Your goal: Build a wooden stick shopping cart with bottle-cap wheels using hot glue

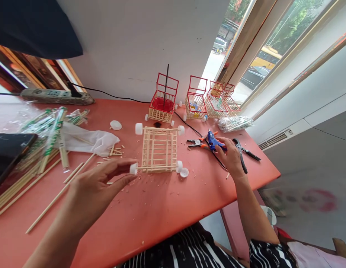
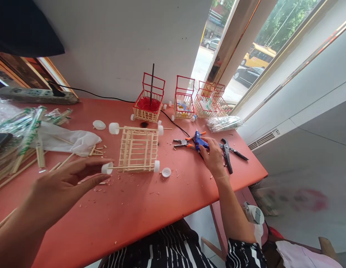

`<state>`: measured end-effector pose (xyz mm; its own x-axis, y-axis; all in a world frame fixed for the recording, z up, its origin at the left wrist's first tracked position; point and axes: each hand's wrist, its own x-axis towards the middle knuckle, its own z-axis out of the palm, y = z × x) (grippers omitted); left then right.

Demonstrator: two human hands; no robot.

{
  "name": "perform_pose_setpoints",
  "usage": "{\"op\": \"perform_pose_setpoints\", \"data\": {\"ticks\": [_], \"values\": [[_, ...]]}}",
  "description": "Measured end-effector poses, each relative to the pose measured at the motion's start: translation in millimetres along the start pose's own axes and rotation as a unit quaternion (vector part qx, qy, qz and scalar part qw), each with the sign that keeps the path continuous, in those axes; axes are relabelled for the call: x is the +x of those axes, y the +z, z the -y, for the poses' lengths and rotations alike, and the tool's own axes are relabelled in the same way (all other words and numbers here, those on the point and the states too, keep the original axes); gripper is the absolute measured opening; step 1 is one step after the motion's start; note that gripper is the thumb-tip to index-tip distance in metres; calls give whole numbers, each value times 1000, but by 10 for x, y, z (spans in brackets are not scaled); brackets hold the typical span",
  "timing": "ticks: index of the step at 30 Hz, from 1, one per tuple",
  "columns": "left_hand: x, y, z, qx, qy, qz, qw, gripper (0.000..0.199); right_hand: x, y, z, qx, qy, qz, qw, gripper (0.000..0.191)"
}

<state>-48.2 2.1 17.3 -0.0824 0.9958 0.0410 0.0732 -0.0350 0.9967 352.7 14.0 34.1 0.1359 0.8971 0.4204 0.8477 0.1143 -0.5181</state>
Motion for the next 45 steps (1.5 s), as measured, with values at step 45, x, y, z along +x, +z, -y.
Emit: {"op": "perform_pose_setpoints", "data": {"ticks": [45], "values": [[25, 437, 68, -417, -276, -44, 865, 18, -585, -23, 705, 231, 35, 45, 971, 28]]}}
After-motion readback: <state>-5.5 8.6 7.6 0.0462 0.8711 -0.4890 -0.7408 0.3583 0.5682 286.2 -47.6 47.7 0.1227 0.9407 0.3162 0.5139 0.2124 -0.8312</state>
